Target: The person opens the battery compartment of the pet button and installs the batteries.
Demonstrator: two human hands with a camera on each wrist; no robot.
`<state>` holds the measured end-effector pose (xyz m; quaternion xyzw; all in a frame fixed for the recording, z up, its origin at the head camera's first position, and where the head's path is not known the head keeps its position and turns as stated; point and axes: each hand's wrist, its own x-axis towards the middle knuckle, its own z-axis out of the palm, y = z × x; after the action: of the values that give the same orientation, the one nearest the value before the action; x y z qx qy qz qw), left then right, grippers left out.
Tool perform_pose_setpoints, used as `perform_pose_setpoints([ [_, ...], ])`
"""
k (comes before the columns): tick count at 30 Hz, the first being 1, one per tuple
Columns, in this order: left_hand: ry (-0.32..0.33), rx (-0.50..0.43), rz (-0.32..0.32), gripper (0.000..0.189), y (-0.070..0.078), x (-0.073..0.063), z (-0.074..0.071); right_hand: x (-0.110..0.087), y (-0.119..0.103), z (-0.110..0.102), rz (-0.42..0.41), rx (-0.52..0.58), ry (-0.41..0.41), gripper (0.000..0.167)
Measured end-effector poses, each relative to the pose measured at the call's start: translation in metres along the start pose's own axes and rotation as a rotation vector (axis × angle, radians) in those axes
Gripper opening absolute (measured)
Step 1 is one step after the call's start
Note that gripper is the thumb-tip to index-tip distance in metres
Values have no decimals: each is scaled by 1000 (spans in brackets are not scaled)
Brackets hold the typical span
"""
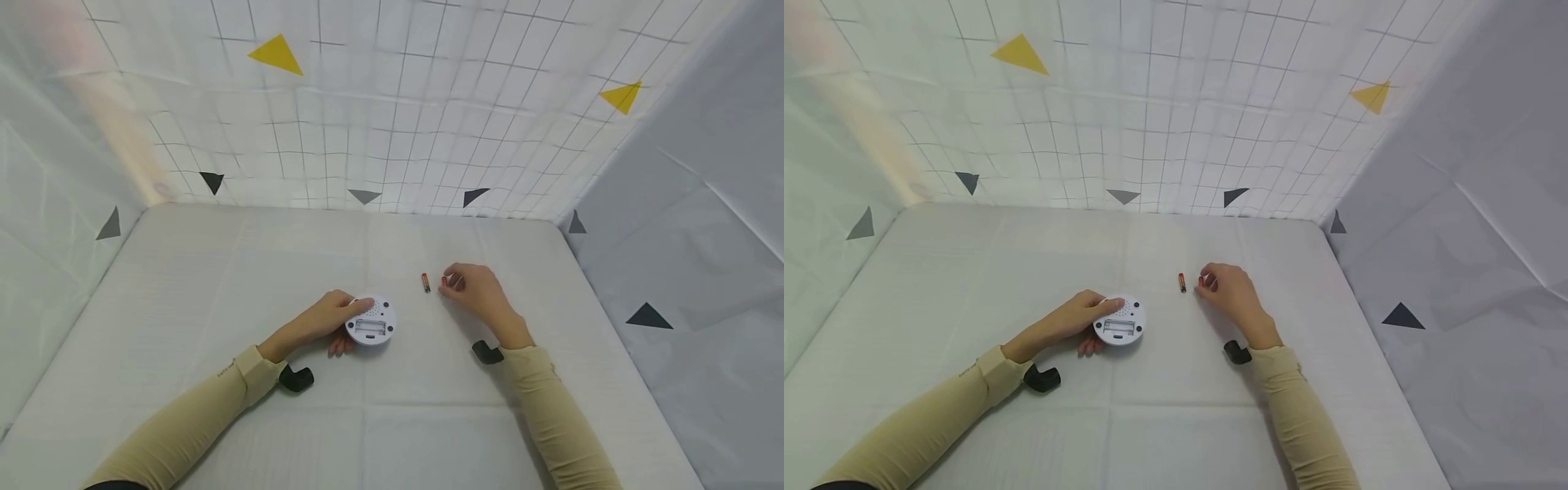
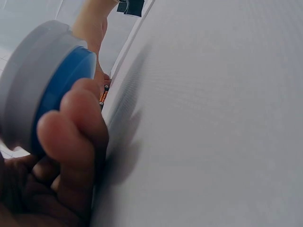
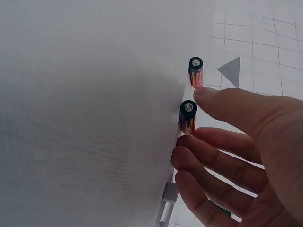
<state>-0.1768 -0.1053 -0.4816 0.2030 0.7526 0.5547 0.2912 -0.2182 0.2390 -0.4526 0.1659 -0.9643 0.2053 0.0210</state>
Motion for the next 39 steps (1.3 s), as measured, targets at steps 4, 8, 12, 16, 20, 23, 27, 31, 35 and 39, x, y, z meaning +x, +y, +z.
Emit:
perform_pose_setpoints([
  [4, -3, 6, 5, 60, -1, 1, 0, -1, -1, 1, -29, -9, -5, 24],
  [8, -2, 4, 2, 60, -1, 0, 0, -2, 0, 1, -52, -4, 5, 21],
  [12, -5, -3, 1, 59, -1, 0, 0, -2, 1, 1, -59, 10, 7, 16],
  [16, -4, -6, 4, 59, -1, 0, 0, -2, 2, 1, -68, -1, 13, 13],
  [20, -3, -7, 1, 59, -1, 0, 0, -3, 1, -3, -85, -27, 52, 10],
  [23, -2, -6, -2, 60, 0, 0, 0, -4, -3, -7, -94, -35, 83, 11],
  [27, 1, -8, -1, 60, 1, 1, 0, -6, -13, -13, -106, -24, 97, 14],
  [31, 0, -9, -1, 60, 0, 0, 0, -9, -27, -18, -133, -2, 97, 14],
  [35, -1, -11, -2, 60, 0, 1, 0, -12, -39, -21, -183, 15, 109, 14],
  [39, -1, -19, -4, 61, 0, 0, 0, -14, -48, -22, -237, 20, 109, 16],
])
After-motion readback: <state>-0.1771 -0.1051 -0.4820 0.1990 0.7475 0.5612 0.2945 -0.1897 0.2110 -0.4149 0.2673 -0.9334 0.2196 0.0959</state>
